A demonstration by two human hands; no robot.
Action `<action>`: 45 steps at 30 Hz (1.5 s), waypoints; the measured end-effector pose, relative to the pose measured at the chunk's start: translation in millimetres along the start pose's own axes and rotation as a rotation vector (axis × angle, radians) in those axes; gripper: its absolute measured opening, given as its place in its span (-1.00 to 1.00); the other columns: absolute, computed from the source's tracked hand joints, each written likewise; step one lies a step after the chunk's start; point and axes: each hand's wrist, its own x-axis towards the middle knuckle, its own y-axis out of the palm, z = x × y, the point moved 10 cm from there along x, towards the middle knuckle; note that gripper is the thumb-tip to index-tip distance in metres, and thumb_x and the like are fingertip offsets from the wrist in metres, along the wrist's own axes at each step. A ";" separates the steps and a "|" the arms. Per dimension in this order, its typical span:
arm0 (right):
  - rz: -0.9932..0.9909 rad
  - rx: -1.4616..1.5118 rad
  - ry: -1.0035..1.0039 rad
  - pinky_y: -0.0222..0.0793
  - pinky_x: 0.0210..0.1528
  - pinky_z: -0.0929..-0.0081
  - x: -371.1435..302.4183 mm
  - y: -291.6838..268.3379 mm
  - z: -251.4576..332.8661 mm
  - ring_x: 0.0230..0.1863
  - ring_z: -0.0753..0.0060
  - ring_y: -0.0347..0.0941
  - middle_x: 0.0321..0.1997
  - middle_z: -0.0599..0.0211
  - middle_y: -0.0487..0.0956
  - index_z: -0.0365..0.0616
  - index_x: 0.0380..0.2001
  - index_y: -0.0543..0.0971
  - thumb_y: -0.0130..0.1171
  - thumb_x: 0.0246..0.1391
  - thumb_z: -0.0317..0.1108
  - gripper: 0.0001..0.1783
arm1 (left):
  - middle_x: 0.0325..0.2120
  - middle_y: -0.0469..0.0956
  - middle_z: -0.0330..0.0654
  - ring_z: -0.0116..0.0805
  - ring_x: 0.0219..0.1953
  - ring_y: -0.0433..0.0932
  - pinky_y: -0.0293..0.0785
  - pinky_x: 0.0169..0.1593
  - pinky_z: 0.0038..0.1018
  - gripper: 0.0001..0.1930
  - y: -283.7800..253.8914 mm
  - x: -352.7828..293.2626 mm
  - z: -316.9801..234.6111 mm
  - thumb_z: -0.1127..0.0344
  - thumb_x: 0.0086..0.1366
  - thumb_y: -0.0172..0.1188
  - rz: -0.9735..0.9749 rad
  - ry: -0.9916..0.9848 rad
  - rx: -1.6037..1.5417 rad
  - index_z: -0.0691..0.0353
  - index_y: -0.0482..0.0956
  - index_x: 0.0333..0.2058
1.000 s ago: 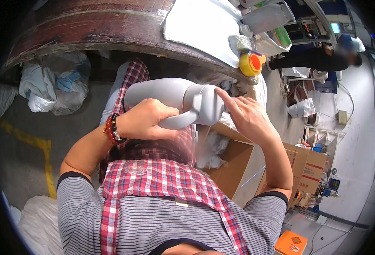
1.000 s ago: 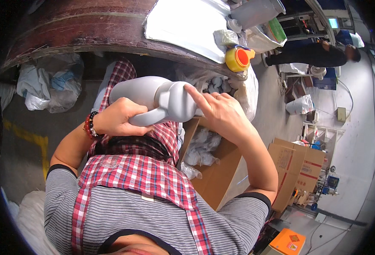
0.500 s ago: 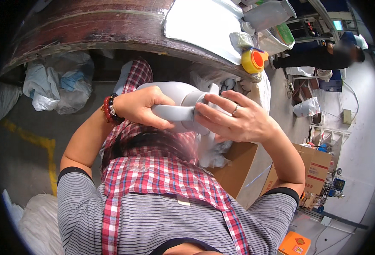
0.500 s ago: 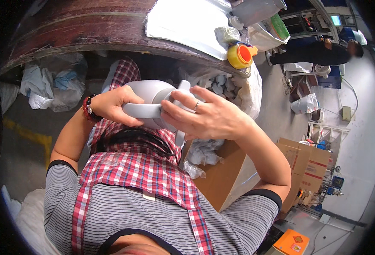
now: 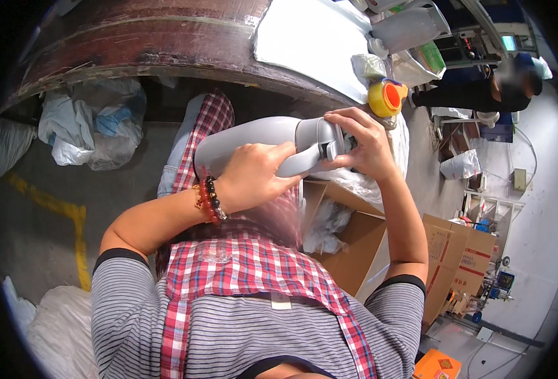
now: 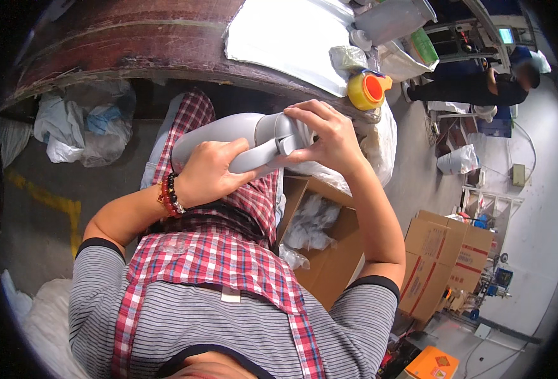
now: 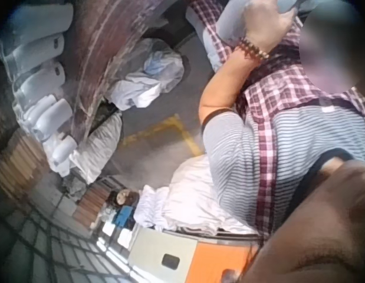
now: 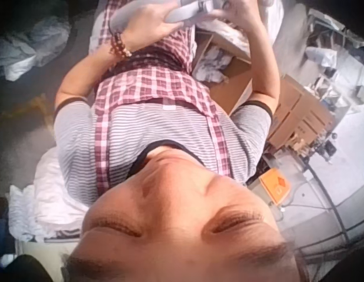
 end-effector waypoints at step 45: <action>-0.985 0.474 0.541 0.40 -0.29 0.44 68.0 54.3 -218.4 -0.39 0.48 0.48 -0.44 0.22 0.60 -0.28 -0.41 0.61 0.16 0.21 -0.25 -0.72 | -0.26 0.62 -0.06 -0.28 -0.26 0.67 0.62 -0.21 -0.46 -0.70 3.4 216.5 154.8 0.21 0.37 0.15 0.080 -0.486 -0.492 0.41 0.51 -0.23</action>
